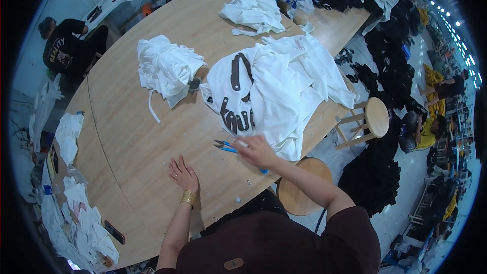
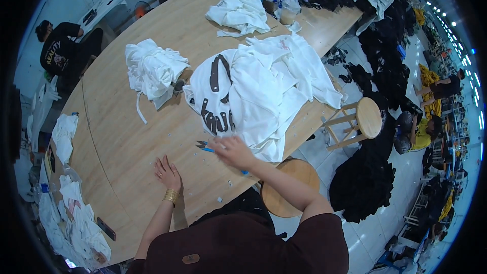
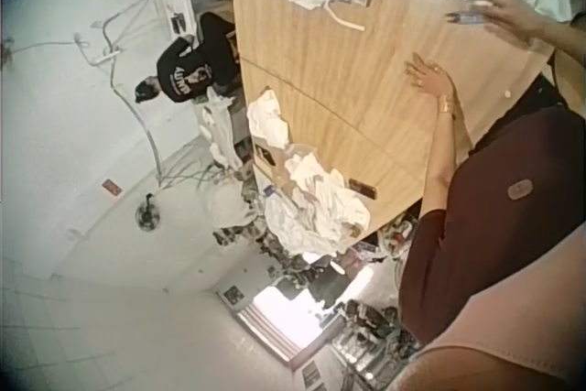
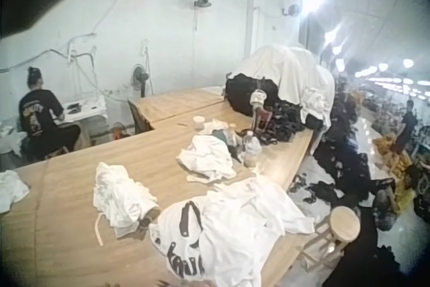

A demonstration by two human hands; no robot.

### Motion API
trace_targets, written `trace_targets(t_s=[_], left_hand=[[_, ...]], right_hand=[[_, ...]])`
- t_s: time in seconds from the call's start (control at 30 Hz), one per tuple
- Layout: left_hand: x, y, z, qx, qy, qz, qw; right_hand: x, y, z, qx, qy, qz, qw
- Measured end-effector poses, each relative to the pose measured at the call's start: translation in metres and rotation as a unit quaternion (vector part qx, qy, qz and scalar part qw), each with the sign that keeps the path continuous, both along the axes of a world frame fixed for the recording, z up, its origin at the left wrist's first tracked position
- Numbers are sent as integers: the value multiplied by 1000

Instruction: Folding white t-shirts and bundling them together using thin fabric strips.

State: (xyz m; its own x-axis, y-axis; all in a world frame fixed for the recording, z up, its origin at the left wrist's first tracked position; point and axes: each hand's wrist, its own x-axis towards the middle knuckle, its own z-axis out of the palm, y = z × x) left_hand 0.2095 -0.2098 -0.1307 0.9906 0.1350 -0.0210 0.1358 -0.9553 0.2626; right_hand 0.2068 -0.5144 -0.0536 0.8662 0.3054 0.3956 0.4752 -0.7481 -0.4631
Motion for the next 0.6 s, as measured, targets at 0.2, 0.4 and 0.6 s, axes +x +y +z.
trace_targets(t_s=[0.2, 0.4, 0.6], left_hand=[[2, -15, 5, 63, -14, -20, 998], [-1, 2, 10, 96, -25, -6, 995], [0, -10, 5, 90, -27, -15, 995]], right_hand=[[117, -219, 4, 60, -136, -461, 875], [133, -307, -23, -189, 256, -565, 761], [152, -381, 106, 491, -92, -444, 744]])
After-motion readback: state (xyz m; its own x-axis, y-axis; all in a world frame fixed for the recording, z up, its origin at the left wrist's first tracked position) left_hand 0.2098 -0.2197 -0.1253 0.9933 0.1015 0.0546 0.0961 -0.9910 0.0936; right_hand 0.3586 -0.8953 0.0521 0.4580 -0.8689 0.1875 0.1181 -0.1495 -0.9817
